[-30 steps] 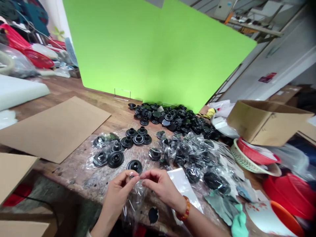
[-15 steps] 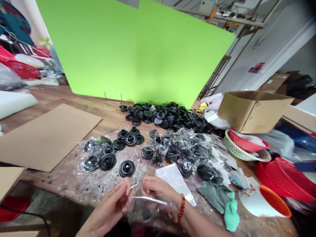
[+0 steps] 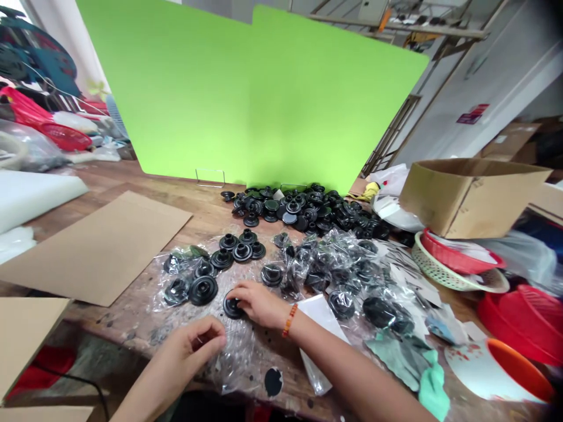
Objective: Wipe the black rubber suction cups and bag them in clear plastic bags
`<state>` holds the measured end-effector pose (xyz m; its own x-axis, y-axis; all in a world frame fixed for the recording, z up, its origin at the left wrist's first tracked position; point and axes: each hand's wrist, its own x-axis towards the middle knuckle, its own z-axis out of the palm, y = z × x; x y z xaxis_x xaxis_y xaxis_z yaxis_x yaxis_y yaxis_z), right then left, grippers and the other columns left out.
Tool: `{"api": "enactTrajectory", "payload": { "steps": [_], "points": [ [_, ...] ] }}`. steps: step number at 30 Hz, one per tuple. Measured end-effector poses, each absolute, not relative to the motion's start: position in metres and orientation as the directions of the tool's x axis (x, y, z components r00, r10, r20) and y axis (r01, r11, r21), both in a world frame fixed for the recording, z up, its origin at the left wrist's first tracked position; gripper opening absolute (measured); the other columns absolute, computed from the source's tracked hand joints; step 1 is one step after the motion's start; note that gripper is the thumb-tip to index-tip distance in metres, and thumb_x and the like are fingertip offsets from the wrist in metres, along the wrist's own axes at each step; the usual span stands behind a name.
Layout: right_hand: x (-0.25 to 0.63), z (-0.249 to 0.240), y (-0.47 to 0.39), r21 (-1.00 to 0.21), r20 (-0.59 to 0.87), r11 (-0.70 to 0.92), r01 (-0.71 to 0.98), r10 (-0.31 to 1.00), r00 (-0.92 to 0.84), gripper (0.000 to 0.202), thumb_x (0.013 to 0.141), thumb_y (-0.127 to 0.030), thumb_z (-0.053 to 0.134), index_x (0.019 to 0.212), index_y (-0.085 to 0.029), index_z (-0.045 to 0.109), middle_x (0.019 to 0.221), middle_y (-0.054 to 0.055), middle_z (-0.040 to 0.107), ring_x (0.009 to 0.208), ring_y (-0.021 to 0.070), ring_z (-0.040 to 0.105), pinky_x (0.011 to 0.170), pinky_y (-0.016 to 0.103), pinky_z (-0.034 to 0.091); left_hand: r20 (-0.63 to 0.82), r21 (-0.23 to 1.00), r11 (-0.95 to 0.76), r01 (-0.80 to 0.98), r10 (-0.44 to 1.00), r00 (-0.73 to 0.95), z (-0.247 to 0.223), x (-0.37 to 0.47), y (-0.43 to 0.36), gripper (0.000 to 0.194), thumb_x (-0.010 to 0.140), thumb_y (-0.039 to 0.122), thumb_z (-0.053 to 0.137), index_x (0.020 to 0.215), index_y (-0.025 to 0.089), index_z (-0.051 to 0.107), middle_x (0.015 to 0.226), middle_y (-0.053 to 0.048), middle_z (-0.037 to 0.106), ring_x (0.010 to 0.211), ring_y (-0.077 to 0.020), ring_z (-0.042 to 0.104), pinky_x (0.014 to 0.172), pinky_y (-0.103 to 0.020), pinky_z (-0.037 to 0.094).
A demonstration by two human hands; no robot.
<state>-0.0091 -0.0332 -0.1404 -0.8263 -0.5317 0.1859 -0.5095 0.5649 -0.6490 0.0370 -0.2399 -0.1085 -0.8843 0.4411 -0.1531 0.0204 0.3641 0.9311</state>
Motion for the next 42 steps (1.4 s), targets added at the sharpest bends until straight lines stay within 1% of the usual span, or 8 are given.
{"api": "enactTrajectory", "payload": {
  "steps": [5, 12, 15, 18, 23, 30, 38, 42],
  "points": [
    [0.005, -0.101, -0.037, -0.846, 0.233, 0.482, -0.227, -0.047, -0.971, 0.018, 0.084, -0.027, 0.062, 0.098, -0.017, 0.065, 0.084, 0.003, 0.063, 0.074, 0.0150, 0.055, 0.071, 0.027, 0.045, 0.007, 0.858, 0.460, 0.229, 0.435, -0.900, -0.110, 0.036, -0.229, 0.013, 0.078, 0.031, 0.065, 0.070, 0.023, 0.070, 0.069, -0.001, 0.066, 0.066, -0.0184, 0.059, 0.064, -0.026, 0.043],
    [0.029, -0.083, -0.030, -0.901, 0.045, 0.433, 0.013, 0.123, -0.991, 0.023, 0.074, -0.036, 0.069, 0.069, -0.017, 0.056, 0.057, -0.005, 0.051, 0.053, 0.0094, 0.043, 0.049, 0.021, 0.033, 0.247, 0.897, 0.330, 0.293, 0.176, -0.953, -0.118, 0.040, -0.204, 0.010, 0.081, 0.029, 0.065, 0.074, 0.024, 0.069, 0.075, -0.001, 0.065, 0.071, -0.0184, 0.058, 0.069, -0.027, 0.043],
    [0.030, -0.091, -0.024, -0.872, 0.010, 0.489, 0.038, 0.095, -0.995, 0.024, 0.070, -0.035, 0.071, 0.065, -0.017, 0.055, 0.055, -0.005, 0.050, 0.053, 0.0090, 0.043, 0.048, 0.020, 0.031, 0.210, 0.942, 0.246, 0.228, 0.095, -0.973, -0.124, 0.043, -0.195, 0.010, 0.078, 0.030, 0.067, 0.072, 0.023, 0.069, 0.088, -0.004, 0.064, 0.088, -0.0214, 0.059, 0.077, -0.029, 0.045],
    [0.032, -0.098, -0.024, -0.865, -0.021, 0.501, 0.027, 0.016, -1.000, 0.027, 0.071, -0.038, 0.072, 0.063, -0.016, 0.057, 0.055, -0.004, 0.051, 0.054, 0.0090, 0.043, 0.048, 0.020, 0.028, -0.001, 0.999, 0.036, 0.004, 0.119, -0.993, -0.128, 0.044, -0.187, 0.014, 0.075, 0.034, 0.070, 0.073, 0.021, 0.068, 0.109, -0.007, 0.062, 0.105, -0.0245, 0.057, 0.082, -0.030, 0.046],
    [0.040, -0.102, -0.023, -0.962, -0.130, 0.260, 0.084, -0.163, -0.978, 0.029, 0.084, -0.040, 0.059, 0.073, -0.014, 0.064, 0.060, -0.002, 0.056, 0.054, 0.0092, 0.045, 0.051, 0.021, 0.031, -0.348, 0.820, -0.385, -0.424, 0.253, -0.903, -0.132, 0.043, -0.180, 0.025, 0.070, 0.037, 0.077, 0.076, 0.020, 0.059, 0.075, 0.002, 0.066, 0.069, -0.0135, 0.060, 0.068, -0.025, 0.048],
    [0.041, -0.112, -0.016, -0.984, -0.098, 0.161, 0.072, -0.160, -0.982, 0.009, 0.078, -0.020, 0.061, 0.072, -0.014, 0.061, 0.067, -0.002, 0.056, 0.062, 0.0102, 0.047, 0.059, 0.022, 0.037, -0.296, 0.813, -0.490, -0.315, 0.119, -0.948, -0.141, 0.044, -0.176, 0.026, 0.067, 0.036, 0.080, 0.074, 0.018, 0.062, 0.102, -0.001, 0.068, 0.087, -0.0148, 0.060, 0.078, -0.023, 0.047],
    [0.047, -0.121, -0.025, -0.892, 0.080, 0.432, -0.137, -0.148, -0.986, 0.012, 0.088, -0.017, 0.051, 0.077, -0.018, 0.057, 0.073, -0.002, 0.058, 0.070, 0.0120, 0.051, 0.066, 0.023, 0.038, -0.243, 0.851, -0.465, -0.246, 0.068, -0.968, -0.147, 0.041, -0.181, 0.025, 0.070, 0.038, 0.078, 0.074, 0.018, 0.063, 0.074, 0.002, 0.067, 0.071, -0.0120, 0.058, 0.067, -0.020, 0.046],
    [0.047, -0.117, -0.018, -0.833, 0.171, 0.487, -0.262, -0.223, -0.960, 0.011, 0.088, -0.013, 0.052, 0.081, -0.017, 0.059, 0.078, -0.001, 0.060, 0.074, 0.0124, 0.053, 0.070, 0.023, 0.039, -0.122, 0.941, -0.268, -0.207, 0.301, -0.946, -0.143, 0.039, -0.200, 0.019, 0.080, 0.035, 0.068, 0.072, 0.019, 0.062, 0.062, 0.002, 0.063, 0.062, -0.0116, 0.055, 0.063, -0.021, 0.043]
  ]
}}
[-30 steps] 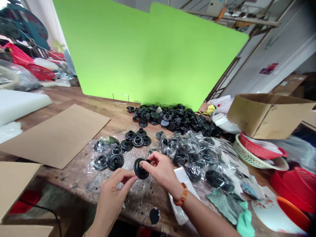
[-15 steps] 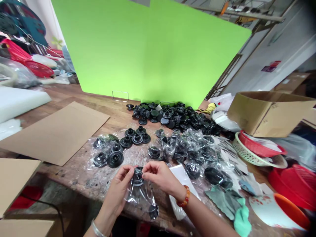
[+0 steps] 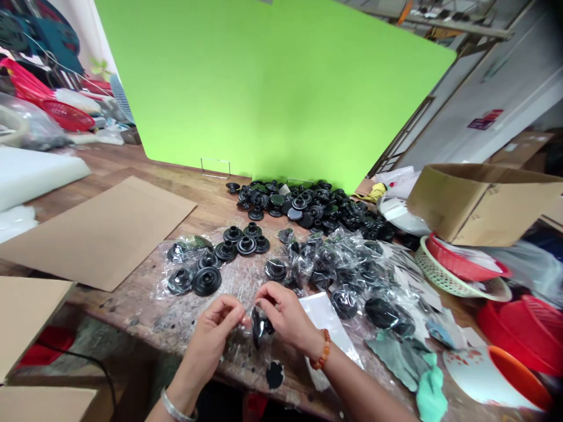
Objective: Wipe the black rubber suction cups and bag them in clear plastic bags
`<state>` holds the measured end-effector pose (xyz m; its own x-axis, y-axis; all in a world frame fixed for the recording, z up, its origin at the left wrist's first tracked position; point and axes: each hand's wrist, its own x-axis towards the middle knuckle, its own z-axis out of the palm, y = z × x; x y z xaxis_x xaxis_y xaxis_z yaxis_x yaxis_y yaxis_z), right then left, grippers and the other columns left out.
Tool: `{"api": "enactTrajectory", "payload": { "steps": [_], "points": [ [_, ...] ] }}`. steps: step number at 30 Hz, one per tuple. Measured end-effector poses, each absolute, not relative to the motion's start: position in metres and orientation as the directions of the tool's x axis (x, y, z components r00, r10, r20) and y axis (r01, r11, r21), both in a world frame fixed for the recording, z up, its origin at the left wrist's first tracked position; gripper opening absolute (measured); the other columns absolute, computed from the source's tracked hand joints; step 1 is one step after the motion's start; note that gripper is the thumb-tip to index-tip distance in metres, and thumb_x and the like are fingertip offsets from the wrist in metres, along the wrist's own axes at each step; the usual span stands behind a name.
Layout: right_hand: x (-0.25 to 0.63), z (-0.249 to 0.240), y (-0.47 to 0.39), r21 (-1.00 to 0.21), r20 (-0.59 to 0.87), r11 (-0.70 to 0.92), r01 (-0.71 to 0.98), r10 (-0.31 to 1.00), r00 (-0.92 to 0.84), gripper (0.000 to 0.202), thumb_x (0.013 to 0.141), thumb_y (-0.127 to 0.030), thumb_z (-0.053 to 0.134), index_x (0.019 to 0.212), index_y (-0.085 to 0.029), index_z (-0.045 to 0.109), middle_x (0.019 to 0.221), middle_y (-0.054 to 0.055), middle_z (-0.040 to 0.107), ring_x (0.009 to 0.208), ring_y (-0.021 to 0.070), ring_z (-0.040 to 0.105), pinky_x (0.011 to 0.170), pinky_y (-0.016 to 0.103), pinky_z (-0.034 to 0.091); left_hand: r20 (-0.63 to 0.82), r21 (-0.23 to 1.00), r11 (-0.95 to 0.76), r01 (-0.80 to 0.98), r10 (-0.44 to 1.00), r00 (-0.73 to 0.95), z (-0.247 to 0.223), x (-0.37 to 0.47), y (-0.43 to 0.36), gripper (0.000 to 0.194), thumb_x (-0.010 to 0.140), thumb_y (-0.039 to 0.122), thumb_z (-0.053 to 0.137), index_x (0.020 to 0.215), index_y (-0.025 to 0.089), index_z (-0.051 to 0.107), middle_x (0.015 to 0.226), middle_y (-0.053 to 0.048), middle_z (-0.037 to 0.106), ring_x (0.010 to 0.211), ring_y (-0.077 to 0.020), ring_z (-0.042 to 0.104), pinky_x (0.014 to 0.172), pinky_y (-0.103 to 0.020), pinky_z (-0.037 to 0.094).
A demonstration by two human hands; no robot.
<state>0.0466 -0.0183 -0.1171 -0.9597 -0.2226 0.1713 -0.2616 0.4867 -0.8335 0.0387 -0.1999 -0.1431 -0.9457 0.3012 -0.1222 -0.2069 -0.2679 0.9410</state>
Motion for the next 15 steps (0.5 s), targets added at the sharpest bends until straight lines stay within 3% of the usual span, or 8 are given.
{"api": "enactTrajectory", "payload": {
  "steps": [3, 5, 7, 9, 10, 13, 15],
  "points": [
    [0.046, -0.102, -0.013, -0.825, 0.131, 0.447, -0.347, -0.445, -0.886, 0.011, 0.087, -0.012, 0.054, 0.084, -0.018, 0.062, 0.079, -0.001, 0.061, 0.074, 0.0118, 0.055, 0.071, 0.022, 0.041, -0.059, 0.993, -0.056, -0.105, 0.533, -0.844, -0.135, 0.032, -0.220, 0.018, 0.081, 0.032, 0.067, 0.070, 0.019, 0.063, 0.064, 0.000, 0.062, 0.063, -0.0147, 0.056, 0.063, -0.025, 0.043],
    [0.042, -0.090, -0.014, -0.798, 0.143, 0.438, -0.414, -0.530, -0.836, 0.013, 0.088, -0.012, 0.053, 0.086, -0.018, 0.064, 0.081, 0.000, 0.061, 0.077, 0.0122, 0.056, 0.074, 0.023, 0.042, 0.047, 0.996, 0.056, 0.074, 0.392, -0.919, -0.131, 0.027, -0.228, 0.015, 0.079, 0.031, 0.068, 0.071, 0.019, 0.063, 0.070, -0.001, 0.062, 0.070, -0.0167, 0.056, 0.069, -0.027, 0.044],
    [0.034, -0.082, -0.017, -0.746, 0.208, 0.468, -0.474, -0.512, -0.833, 0.013, 0.089, -0.014, 0.054, 0.085, -0.018, 0.065, 0.081, 0.002, 0.061, 0.080, 0.0135, 0.056, 0.076, 0.024, 0.042, 0.188, 0.968, 0.154, 0.197, 0.070, -0.980, -0.130, 0.022, -0.230, 0.012, 0.077, 0.030, 0.070, 0.076, 0.021, 0.063, 0.079, -0.001, 0.062, 0.079, -0.0178, 0.057, 0.078, -0.028, 0.043],
    [0.019, -0.083, -0.020, -0.709, 0.270, 0.536, -0.458, -0.394, -0.879, 0.013, 0.088, -0.017, 0.053, 0.080, -0.018, 0.064, 0.080, 0.002, 0.060, 0.078, 0.0141, 0.056, 0.073, 0.024, 0.042, 0.259, 0.958, 0.178, 0.224, -0.206, -0.944, -0.132, 0.021, -0.226, 0.014, 0.075, 0.030, 0.071, 0.083, 0.022, 0.061, 0.086, 0.000, 0.060, 0.085, -0.0177, 0.057, 0.083, -0.029, 0.043],
    [0.010, -0.086, -0.020, -0.700, 0.280, 0.589, -0.405, -0.295, -0.914, 0.014, 0.089, -0.018, 0.052, 0.079, -0.018, 0.062, 0.078, 0.002, 0.060, 0.074, 0.0138, 0.057, 0.070, 0.024, 0.043, 0.260, 0.961, 0.168, 0.220, -0.274, -0.926, -0.134, 0.021, -0.223, 0.016, 0.075, 0.031, 0.071, 0.086, 0.023, 0.060, 0.088, 0.000, 0.059, 0.086, -0.0177, 0.057, 0.084, -0.029, 0.044],
    [-0.020, -0.102, -0.009, -0.655, 0.254, 0.743, -0.141, 0.041, -0.966, 0.014, 0.091, -0.020, 0.045, 0.084, -0.018, 0.057, 0.070, 0.000, 0.059, 0.062, 0.0134, 0.056, 0.061, 0.023, 0.042, 0.241, 0.963, 0.171, 0.207, -0.215, -0.946, -0.146, 0.025, -0.214, 0.017, 0.077, 0.032, 0.068, 0.089, 0.023, 0.060, 0.091, 0.000, 0.059, 0.087, -0.0183, 0.058, 0.085, -0.030, 0.046],
    [-0.036, -0.111, 0.004, -0.593, 0.249, 0.805, -0.022, 0.158, -0.955, 0.011, 0.089, -0.017, 0.046, 0.090, -0.017, 0.056, 0.068, 0.001, 0.059, 0.061, 0.0156, 0.056, 0.061, 0.025, 0.041, 0.237, 0.955, 0.208, 0.210, -0.111, -0.965, -0.155, 0.027, -0.209, 0.014, 0.080, 0.032, 0.064, 0.089, 0.023, 0.061, 0.094, -0.002, 0.060, 0.089, -0.0197, 0.058, 0.086, -0.032, 0.046]
  ]
}}
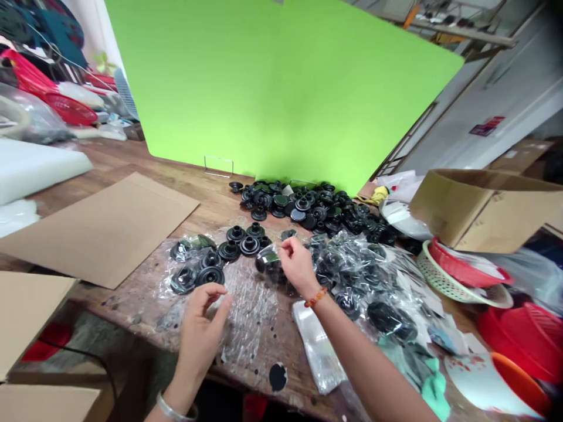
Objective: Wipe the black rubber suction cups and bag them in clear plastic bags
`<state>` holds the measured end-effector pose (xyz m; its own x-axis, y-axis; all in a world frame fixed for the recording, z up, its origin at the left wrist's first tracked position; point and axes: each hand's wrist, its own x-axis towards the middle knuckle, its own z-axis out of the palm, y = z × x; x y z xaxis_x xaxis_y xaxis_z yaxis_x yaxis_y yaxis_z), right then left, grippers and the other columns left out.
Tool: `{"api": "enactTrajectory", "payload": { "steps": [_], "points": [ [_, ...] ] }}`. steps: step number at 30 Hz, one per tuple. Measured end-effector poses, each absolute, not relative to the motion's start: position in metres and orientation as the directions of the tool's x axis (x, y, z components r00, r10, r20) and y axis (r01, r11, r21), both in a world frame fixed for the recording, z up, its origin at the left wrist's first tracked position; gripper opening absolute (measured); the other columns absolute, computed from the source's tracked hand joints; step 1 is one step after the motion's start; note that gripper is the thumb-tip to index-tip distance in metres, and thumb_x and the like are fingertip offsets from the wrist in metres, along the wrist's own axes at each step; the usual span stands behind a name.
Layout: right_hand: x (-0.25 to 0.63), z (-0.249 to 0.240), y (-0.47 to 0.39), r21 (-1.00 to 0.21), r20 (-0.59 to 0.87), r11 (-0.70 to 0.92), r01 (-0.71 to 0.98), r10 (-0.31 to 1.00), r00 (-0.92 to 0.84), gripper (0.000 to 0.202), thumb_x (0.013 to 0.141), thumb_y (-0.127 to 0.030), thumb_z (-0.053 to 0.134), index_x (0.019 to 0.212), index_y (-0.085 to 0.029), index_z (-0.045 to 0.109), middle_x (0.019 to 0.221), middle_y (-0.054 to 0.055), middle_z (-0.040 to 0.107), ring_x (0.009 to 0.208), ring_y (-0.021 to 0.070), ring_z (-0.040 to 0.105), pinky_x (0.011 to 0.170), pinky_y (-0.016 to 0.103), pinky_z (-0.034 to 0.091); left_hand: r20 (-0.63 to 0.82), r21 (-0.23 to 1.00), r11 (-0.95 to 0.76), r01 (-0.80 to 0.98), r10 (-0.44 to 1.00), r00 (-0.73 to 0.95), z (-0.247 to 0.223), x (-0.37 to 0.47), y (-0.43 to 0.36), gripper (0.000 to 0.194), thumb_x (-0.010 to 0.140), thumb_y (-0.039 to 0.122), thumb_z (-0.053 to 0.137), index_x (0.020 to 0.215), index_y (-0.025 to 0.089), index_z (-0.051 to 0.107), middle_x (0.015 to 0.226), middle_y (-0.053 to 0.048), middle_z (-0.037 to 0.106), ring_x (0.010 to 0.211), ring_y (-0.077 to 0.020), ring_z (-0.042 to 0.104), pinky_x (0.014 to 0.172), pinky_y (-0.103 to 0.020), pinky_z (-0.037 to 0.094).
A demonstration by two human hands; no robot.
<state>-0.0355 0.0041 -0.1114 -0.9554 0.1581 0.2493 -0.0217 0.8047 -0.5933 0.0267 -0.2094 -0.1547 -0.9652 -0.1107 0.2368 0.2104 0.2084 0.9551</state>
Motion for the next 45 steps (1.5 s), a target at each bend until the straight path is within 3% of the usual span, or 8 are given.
{"api": "enactTrajectory", "payload": {
  "steps": [5, 9, 14, 18, 27, 35, 40, 45],
  "points": [
    [-0.032, -0.112, 0.027, -0.474, 0.270, 0.880, 0.036, 0.185, -0.945, 0.012, 0.085, -0.014, 0.051, 0.092, -0.015, 0.061, 0.091, 0.011, 0.062, 0.079, 0.0214, 0.059, 0.070, 0.030, 0.040, 0.181, 0.933, 0.297, 0.206, 0.109, -0.977, -0.172, 0.029, -0.203, 0.010, 0.084, 0.030, 0.057, 0.088, 0.022, 0.061, 0.097, -0.005, 0.060, 0.095, -0.0227, 0.058, 0.086, -0.037, 0.046],
    [0.010, -0.100, 0.034, -0.406, 0.282, 0.907, -0.110, 0.010, -0.959, 0.013, 0.090, -0.019, 0.050, 0.089, -0.018, 0.063, 0.094, 0.007, 0.061, 0.081, 0.0180, 0.058, 0.073, 0.027, 0.041, 0.087, 0.924, 0.347, 0.164, 0.226, -0.970, -0.173, 0.030, -0.201, 0.013, 0.086, 0.029, 0.054, 0.093, 0.022, 0.061, 0.094, -0.005, 0.062, 0.087, -0.0222, 0.060, 0.082, -0.038, 0.046],
    [0.073, -0.094, 0.059, -0.452, -0.087, 0.868, -0.205, -0.272, -0.958, 0.014, 0.083, -0.013, 0.059, 0.073, -0.019, 0.065, 0.075, 0.002, 0.063, 0.072, 0.0164, 0.057, 0.068, 0.027, 0.040, 0.046, 0.938, 0.318, 0.136, 0.275, -0.960, -0.162, 0.035, -0.196, 0.012, 0.085, 0.030, 0.055, 0.090, 0.022, 0.063, 0.087, -0.004, 0.065, 0.081, -0.0217, 0.061, 0.078, -0.034, 0.046],
    [0.106, -0.108, 0.081, -0.456, -0.225, 0.878, -0.146, -0.273, -0.935, 0.009, 0.074, -0.016, 0.072, 0.081, -0.019, 0.066, 0.084, 0.005, 0.065, 0.083, 0.0220, 0.057, 0.073, 0.031, 0.042, -0.018, 0.973, 0.224, 0.055, 0.312, -0.950, -0.156, 0.041, -0.185, 0.010, 0.082, 0.030, 0.059, 0.082, 0.023, 0.066, 0.080, -0.003, 0.068, 0.079, -0.0222, 0.062, 0.075, -0.031, 0.045],
    [0.120, -0.133, 0.088, -0.629, -0.034, 0.766, -0.136, -0.202, -0.979, 0.014, 0.089, -0.014, 0.052, 0.077, -0.018, 0.059, 0.086, 0.006, 0.058, 0.087, 0.0200, 0.052, 0.077, 0.032, 0.042, -0.222, 0.973, 0.056, -0.226, 0.506, -0.833, -0.157, 0.065, -0.151, 0.021, 0.080, 0.039, 0.064, 0.083, 0.018, 0.068, 0.073, -0.003, 0.068, 0.070, -0.0181, 0.060, 0.068, -0.028, 0.047],
    [0.126, -0.105, 0.077, -0.760, 0.024, 0.649, -0.045, -0.042, -0.999, 0.016, 0.088, -0.017, 0.053, 0.073, -0.019, 0.055, 0.080, 0.003, 0.057, 0.082, 0.0190, 0.053, 0.076, 0.032, 0.040, -0.447, 0.783, -0.082, -0.616, 0.615, -0.650, -0.148, 0.085, -0.136, 0.056, 0.075, 0.064, 0.059, 0.087, 0.012, 0.073, 0.086, -0.015, 0.074, 0.082, -0.0235, 0.068, 0.083, -0.038, 0.051],
    [0.132, -0.076, 0.034, -0.714, 0.132, 0.602, -0.357, -0.385, -0.914, 0.013, 0.091, -0.017, 0.048, 0.086, -0.023, 0.058, 0.093, 0.006, 0.059, 0.089, 0.0192, 0.053, 0.078, 0.032, 0.043, -0.386, 0.589, -0.235, -0.773, 0.759, -0.525, -0.128, 0.090, -0.137, 0.047, 0.080, 0.059, 0.059, 0.090, 0.014, 0.072, 0.085, -0.010, 0.072, 0.078, -0.0176, 0.067, 0.074, -0.029, 0.052],
    [0.087, -0.079, 0.001, -0.668, 0.228, 0.507, -0.544, -0.557, -0.799, 0.016, 0.092, -0.024, 0.052, 0.082, -0.020, 0.064, 0.088, 0.006, 0.063, 0.086, 0.0182, 0.055, 0.080, 0.031, 0.044, -0.422, 0.624, -0.347, -0.700, 0.604, -0.676, -0.127, 0.067, -0.161, 0.027, 0.076, 0.042, 0.072, 0.073, 0.016, 0.071, 0.064, -0.001, 0.066, 0.056, -0.0092, 0.058, 0.055, -0.018, 0.047]
  ]
}}
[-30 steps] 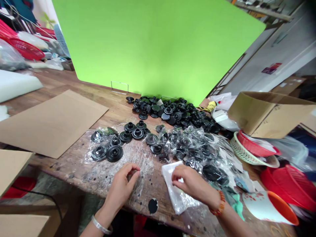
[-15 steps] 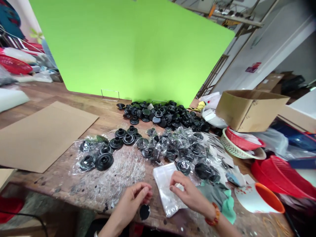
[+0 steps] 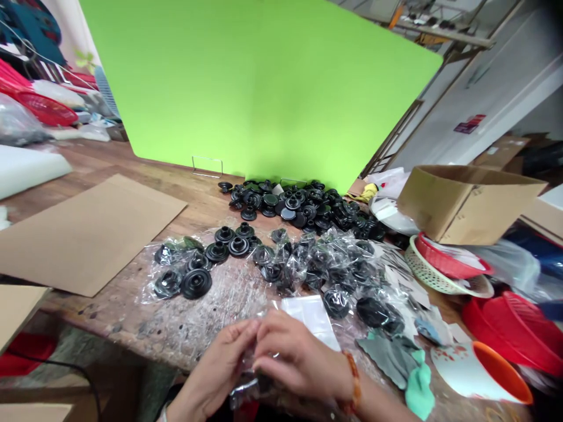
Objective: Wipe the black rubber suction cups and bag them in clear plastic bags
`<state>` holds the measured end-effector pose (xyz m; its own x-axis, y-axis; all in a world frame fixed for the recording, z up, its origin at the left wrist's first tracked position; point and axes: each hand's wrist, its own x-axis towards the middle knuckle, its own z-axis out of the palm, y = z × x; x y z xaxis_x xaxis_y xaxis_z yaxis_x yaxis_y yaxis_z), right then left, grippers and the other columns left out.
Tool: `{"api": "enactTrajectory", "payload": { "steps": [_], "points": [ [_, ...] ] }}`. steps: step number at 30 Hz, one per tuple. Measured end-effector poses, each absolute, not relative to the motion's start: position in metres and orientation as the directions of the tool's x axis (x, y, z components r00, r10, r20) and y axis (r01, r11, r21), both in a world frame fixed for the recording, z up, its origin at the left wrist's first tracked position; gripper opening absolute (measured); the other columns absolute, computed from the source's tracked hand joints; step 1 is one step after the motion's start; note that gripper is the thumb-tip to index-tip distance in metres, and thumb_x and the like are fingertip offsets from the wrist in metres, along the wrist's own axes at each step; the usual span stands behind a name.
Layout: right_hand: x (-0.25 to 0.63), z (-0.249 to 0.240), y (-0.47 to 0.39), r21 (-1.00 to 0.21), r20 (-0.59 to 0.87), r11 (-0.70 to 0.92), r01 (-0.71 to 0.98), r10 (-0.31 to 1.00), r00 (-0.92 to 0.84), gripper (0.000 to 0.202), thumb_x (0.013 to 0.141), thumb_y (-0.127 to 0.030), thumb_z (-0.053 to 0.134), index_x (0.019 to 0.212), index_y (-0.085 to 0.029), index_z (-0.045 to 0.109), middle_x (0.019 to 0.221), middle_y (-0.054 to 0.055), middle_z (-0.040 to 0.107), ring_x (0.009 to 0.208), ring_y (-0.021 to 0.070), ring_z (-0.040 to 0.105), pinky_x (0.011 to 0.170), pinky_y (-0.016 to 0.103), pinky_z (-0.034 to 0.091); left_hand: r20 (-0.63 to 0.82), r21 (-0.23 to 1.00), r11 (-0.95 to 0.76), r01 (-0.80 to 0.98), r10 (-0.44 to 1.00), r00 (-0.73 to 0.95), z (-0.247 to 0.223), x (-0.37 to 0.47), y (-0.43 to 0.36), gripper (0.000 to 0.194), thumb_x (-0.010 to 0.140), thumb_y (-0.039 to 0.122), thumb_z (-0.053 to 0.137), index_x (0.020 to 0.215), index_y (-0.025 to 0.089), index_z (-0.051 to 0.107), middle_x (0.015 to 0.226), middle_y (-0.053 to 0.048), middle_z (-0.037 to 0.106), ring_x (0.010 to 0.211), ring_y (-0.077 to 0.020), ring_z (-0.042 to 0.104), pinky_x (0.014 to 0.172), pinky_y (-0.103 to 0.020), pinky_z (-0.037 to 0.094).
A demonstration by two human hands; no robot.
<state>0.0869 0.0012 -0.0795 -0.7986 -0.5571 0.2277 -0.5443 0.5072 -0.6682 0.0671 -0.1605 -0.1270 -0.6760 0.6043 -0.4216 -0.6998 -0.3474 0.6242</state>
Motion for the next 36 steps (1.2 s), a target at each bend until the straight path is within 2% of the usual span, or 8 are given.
{"api": "enactTrajectory", "payload": {
  "steps": [6, 9, 16, 19, 25, 28, 32, 36],
  "points": [
    [-0.035, -0.108, -0.019, -0.375, 0.301, 0.822, -0.428, -0.328, -0.895, 0.021, 0.092, -0.013, 0.048, 0.105, -0.014, 0.065, 0.109, 0.010, 0.063, 0.105, 0.0198, 0.052, 0.094, 0.031, 0.040, -0.484, 0.754, -0.409, -0.514, 0.184, -0.856, -0.142, 0.042, -0.205, 0.034, 0.068, 0.047, 0.077, 0.083, 0.016, 0.076, 0.107, -0.009, 0.069, 0.105, -0.0234, 0.057, 0.084, -0.031, 0.053],
    [-0.085, -0.121, -0.035, -0.194, 0.255, 0.910, -0.368, -0.315, -0.914, 0.034, 0.093, -0.008, 0.040, 0.122, -0.012, 0.057, 0.128, 0.015, 0.055, 0.118, 0.0237, 0.045, 0.104, 0.038, 0.030, -0.474, 0.808, -0.337, -0.484, 0.118, -0.873, -0.143, 0.038, -0.216, 0.037, 0.067, 0.048, 0.077, 0.087, 0.016, 0.076, 0.094, -0.006, 0.069, 0.091, -0.0189, 0.060, 0.079, -0.027, 0.053],
    [-0.072, -0.122, -0.058, -0.109, 0.192, 0.916, -0.387, -0.362, -0.912, 0.023, 0.091, -0.014, 0.045, 0.105, -0.011, 0.063, 0.101, 0.017, 0.063, 0.102, 0.0281, 0.049, 0.098, 0.047, 0.029, -0.427, 0.814, -0.409, -0.412, 0.058, -0.902, -0.144, 0.031, -0.226, 0.042, 0.060, 0.040, 0.083, 0.090, 0.018, 0.064, 0.065, 0.001, 0.068, 0.063, -0.0137, 0.062, 0.066, -0.026, 0.052],
    [-0.035, -0.121, -0.052, -0.246, 0.114, 0.877, -0.413, -0.397, -0.911, 0.021, 0.086, -0.020, 0.057, 0.106, -0.016, 0.064, 0.100, 0.012, 0.065, 0.099, 0.0259, 0.051, 0.091, 0.041, 0.036, -0.415, 0.826, -0.386, -0.411, 0.077, -0.906, -0.145, 0.030, -0.229, 0.034, 0.064, 0.040, 0.080, 0.082, 0.017, 0.062, 0.068, -0.001, 0.071, 0.064, -0.0131, 0.063, 0.066, -0.024, 0.051],
    [0.008, -0.113, -0.030, -0.925, -0.049, 0.380, -0.014, -0.156, -0.987, 0.036, 0.096, -0.037, 0.040, 0.101, -0.014, 0.068, 0.098, 0.009, 0.068, 0.091, 0.0195, 0.061, 0.078, 0.032, 0.047, -0.380, 0.879, -0.267, -0.396, 0.111, -0.918, -0.147, 0.035, -0.221, 0.032, 0.070, 0.043, 0.075, 0.085, 0.018, 0.062, 0.071, -0.003, 0.075, 0.067, -0.0167, 0.066, 0.071, -0.028, 0.052],
    [0.022, -0.108, -0.029, -0.976, -0.169, 0.173, 0.133, -0.210, -0.963, 0.034, 0.083, -0.035, 0.062, 0.111, -0.015, 0.063, 0.088, 0.005, 0.067, 0.078, 0.0168, 0.062, 0.066, 0.026, 0.047, -0.358, 0.897, -0.210, -0.389, 0.171, -0.918, -0.142, 0.040, -0.212, 0.029, 0.073, 0.044, 0.072, 0.082, 0.018, 0.064, 0.074, -0.004, 0.075, 0.072, -0.0179, 0.067, 0.073, -0.029, 0.052],
    [0.041, -0.109, -0.031, -0.931, 0.000, 0.359, -0.060, -0.165, -0.986, 0.010, 0.084, -0.020, 0.059, 0.079, -0.016, 0.066, 0.073, 0.000, 0.063, 0.070, 0.0126, 0.055, 0.067, 0.024, 0.041, -0.245, 0.920, -0.256, -0.296, 0.211, -0.946, -0.130, 0.045, -0.206, 0.037, 0.074, 0.048, 0.071, 0.099, 0.021, 0.068, 0.109, -0.008, 0.071, 0.098, -0.0241, 0.066, 0.085, -0.034, 0.053],
    [0.055, -0.111, -0.028, -0.838, 0.090, 0.509, -0.196, -0.225, -0.970, 0.037, 0.094, -0.029, 0.048, 0.060, -0.016, 0.054, 0.060, -0.003, 0.050, 0.059, 0.0102, 0.044, 0.059, 0.024, 0.032, -0.253, 0.928, -0.195, -0.317, 0.293, -0.922, -0.125, 0.043, -0.208, 0.050, 0.065, 0.035, 0.081, 0.111, 0.022, 0.067, 0.105, -0.007, 0.072, 0.099, -0.0228, 0.064, 0.084, -0.031, 0.051]
  ]
}}
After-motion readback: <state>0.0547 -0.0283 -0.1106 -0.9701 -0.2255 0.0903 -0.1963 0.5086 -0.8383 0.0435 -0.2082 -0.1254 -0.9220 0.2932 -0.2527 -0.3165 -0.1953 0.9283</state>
